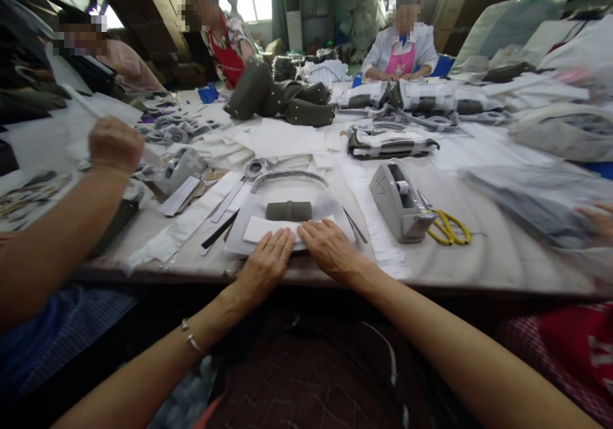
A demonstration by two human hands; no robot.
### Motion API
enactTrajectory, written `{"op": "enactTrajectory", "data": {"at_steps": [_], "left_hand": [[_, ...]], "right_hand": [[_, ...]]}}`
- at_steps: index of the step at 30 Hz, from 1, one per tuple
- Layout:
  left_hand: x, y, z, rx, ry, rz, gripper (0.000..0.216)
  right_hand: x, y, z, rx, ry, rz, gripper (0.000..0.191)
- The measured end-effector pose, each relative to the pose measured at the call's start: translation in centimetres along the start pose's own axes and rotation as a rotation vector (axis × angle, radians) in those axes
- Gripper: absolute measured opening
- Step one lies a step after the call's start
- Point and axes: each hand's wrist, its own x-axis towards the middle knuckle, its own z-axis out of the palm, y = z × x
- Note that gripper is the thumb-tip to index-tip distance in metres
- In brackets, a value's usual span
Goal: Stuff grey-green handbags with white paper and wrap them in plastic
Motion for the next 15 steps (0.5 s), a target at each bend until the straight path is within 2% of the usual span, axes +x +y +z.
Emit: {"op": "enactTrajectory", "data": {"at_steps": [4,9,13,15], "left_hand": [[1.2,1.3,-0.3,0.097,-0.087,-0.052,0.047],[1.8,0.5,-0.3,0.096,-0.047,-0.022,0.043],[1.8,-0.6,-0.5,0.078,-0.004,0.013,0.04],[1.7,-0.9,-0.5,0.078,0.007,0.025,0.039]], "right_hand": [[0.0,0.1,0.3,-0.05,0.032,-0.011,0.037],[-0.1,-0.3,-0.6,-0.095,0.053,0.004,0.038],[-0.4,-1.1,-1.2,-0.124,0.067,0.036,0.064],[-0.5,-1.4,-1.3,-0.146,0.062,0.048,0.068]]}}
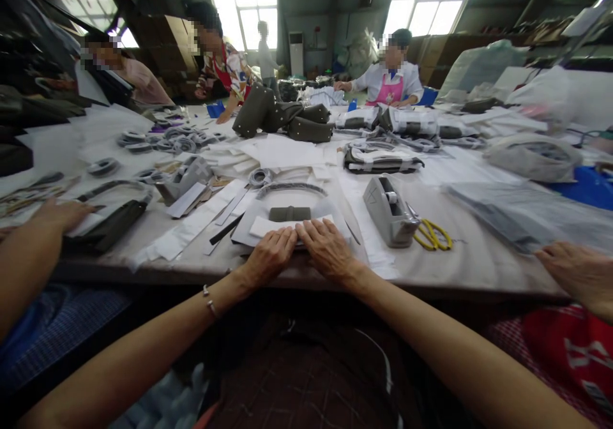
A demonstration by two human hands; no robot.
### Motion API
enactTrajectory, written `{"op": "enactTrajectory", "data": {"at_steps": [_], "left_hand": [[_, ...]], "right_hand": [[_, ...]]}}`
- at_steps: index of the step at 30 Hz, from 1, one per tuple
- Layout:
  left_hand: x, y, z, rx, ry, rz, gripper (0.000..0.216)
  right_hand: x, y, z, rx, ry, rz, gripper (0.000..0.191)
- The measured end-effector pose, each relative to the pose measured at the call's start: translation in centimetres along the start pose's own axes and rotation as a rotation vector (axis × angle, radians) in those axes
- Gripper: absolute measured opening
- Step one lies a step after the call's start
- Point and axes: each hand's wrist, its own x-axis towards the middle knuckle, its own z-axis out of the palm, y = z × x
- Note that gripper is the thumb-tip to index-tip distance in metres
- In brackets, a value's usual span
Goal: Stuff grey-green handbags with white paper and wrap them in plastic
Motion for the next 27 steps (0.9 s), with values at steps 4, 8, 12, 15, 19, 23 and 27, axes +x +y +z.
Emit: {"op": "enactTrajectory", "data": {"at_steps": [4,8,12,15,19,23,27], "left_hand": [[-0.1,0.1,0.2,0.027,0.009,0.01,0.04],[0.0,0.9,0.3,0.071,-0.023,0.001,0.042],[0.6,1.5,0.2,0.068,-0.02,-0.04,0.041],[1.0,1.1,0.1,0.055,0.014,-0.04,0.039],[1.0,-0.4,-0.3,-0.011,0.057,-0.008,0.038],[0.5,-1.7,-0.8,-0.059,0.125,0.003,0.036],[-0.3,-1.0,0.0,-0.091,0.189,-0.074,0.037]], "right_hand": [[0.2,-0.2,0.3,-0.079,-0.021,-0.026,0.049],[0.3,-0.2,0.9,-0.141,-0.024,-0.047,0.046],[0.3,-0.2,1.1,-0.116,-0.009,-0.009,0.049],[0.4,-0.4,0.7,-0.09,0.001,0.015,0.054],[0.6,-0.7,0.3,-0.072,0.043,0.039,0.06],[1.1,-0.8,0.1,-0.126,0.1,0.047,0.045],[2.0,-0.7,-0.1,-0.136,0.021,-0.017,0.022]]}}
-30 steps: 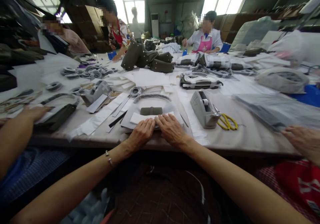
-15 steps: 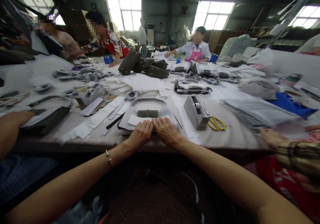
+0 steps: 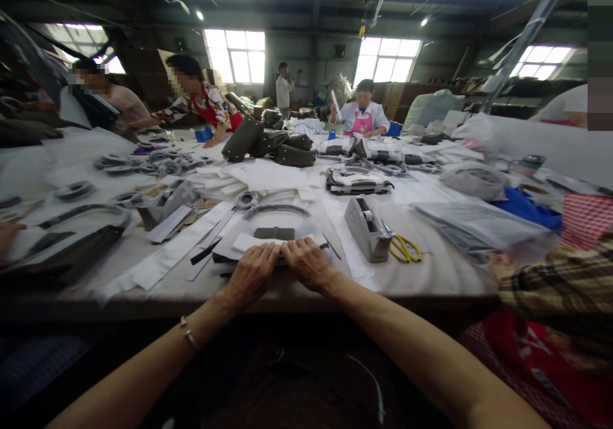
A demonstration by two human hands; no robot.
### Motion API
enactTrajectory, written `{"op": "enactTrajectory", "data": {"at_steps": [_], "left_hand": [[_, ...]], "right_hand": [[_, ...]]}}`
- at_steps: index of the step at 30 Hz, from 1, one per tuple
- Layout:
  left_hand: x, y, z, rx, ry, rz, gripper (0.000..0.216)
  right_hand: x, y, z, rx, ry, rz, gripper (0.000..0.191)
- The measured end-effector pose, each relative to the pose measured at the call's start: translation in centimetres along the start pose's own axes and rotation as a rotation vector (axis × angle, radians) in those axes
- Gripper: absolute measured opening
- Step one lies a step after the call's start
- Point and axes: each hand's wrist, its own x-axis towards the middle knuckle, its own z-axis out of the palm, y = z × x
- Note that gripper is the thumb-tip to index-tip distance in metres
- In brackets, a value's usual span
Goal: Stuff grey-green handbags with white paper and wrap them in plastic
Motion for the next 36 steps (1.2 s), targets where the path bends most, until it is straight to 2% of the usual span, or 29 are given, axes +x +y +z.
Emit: {"op": "enactTrajectory", "data": {"at_steps": [4,7,11,14,18,20,22,24,27,32,36], "left_hand": [[-0.8,1.1,1.5,0.054,0.085,-0.09,0.038],[-0.9,1.3,2.3,0.064,0.104,-0.126,0.034],[-1.2,1.2,2.9,0.022,0.149,-0.107,0.031],[-1.7,1.3,3.3,0.004,0.191,-0.09,0.031],[-2.1,1.5,3.3,-0.013,0.222,-0.118,0.034],[-2.1,1.5,3.2,-0.028,0.228,-0.131,0.036],[-2.1,1.5,3.2,-0.045,0.221,-0.14,0.039],[-2.1,1.5,3.3,-0.063,0.218,-0.147,0.04],[-2.2,1.6,3.4,-0.093,0.211,-0.163,0.041],[-2.2,1.6,3.3,-0.114,0.203,-0.163,0.04],[-2.1,1.7,3.7,-0.114,0.272,-0.193,0.036]], "right_hand": [[0.4,0.2,-0.2,0.051,-0.058,-0.028,0.017],[0.4,0.1,-0.2,0.104,-0.087,-0.008,0.016],[0.3,-0.3,-0.5,0.145,-0.125,0.025,0.019],[0.6,0.1,-1.4,0.23,-0.226,0.058,0.02],[1.2,3.3,-3.3,0.561,-0.347,0.027,0.039],[1.2,5.8,-4.1,0.733,-0.291,0.097,0.035],[0.8,8.5,-4.5,0.799,-0.168,0.253,0.024],[-0.3,10.8,-4.5,0.741,-0.074,0.441,0.02],[-2.7,12.8,-3.8,0.574,-0.091,0.641,0.019],[-5.4,12.1,-2.4,0.41,-0.187,0.685,0.022],[-4.7,11.6,-1.6,0.427,-0.169,0.705,0.026]]}}
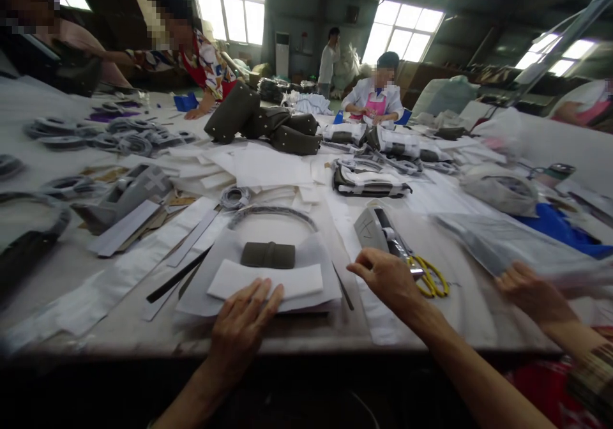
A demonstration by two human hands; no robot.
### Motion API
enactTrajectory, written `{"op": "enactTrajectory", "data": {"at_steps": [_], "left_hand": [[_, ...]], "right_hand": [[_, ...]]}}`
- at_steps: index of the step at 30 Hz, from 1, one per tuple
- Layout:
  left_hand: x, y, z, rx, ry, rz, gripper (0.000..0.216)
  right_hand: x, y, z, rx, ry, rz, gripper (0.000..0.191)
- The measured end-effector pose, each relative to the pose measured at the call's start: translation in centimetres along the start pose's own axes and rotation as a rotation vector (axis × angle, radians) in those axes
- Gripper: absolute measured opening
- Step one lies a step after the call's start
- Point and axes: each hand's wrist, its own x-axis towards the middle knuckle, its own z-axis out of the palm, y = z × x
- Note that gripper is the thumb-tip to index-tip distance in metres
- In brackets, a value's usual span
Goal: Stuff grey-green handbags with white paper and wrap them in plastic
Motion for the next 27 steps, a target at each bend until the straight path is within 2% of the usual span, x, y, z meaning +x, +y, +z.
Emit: {"op": "enactTrajectory", "data": {"at_steps": [3,6,11,14,17,20,23,27], "left_hand": [[-0.1,0.1,0.4,-0.009,0.03,-0.007,0.037],[-0.1,0.1,0.5,-0.013,0.03,-0.01,0.038],[0.1,0.1,0.0,-0.008,0.01,-0.01,0.037],[0.1,0.0,-0.3,-0.014,-0.047,-0.002,0.039],[0.2,-0.1,-0.3,-0.022,-0.033,0.008,0.04],[0.4,-0.1,-0.3,-0.021,-0.018,0.015,0.039],[0.5,-0.2,-0.4,-0.008,-0.041,0.029,0.038],[0.5,-0.2,-0.5,0.004,-0.052,0.044,0.037]], "right_hand": [[1.3,-0.6,0.6,0.087,0.027,-0.046,0.026],[2.4,-0.8,1.2,0.153,0.058,-0.136,0.018],[1.9,0.6,0.6,-0.037,0.056,-0.095,0.015],[-0.1,1.8,0.1,-0.208,-0.019,-0.04,0.018],[-2.8,2.8,0.3,-0.336,-0.126,0.009,0.026],[-4.9,3.7,1.0,-0.351,-0.247,0.007,0.019],[-5.6,4.2,1.7,-0.353,-0.342,-0.011,0.011],[-5.4,4.0,2.2,-0.421,-0.376,-0.062,0.018]]}}
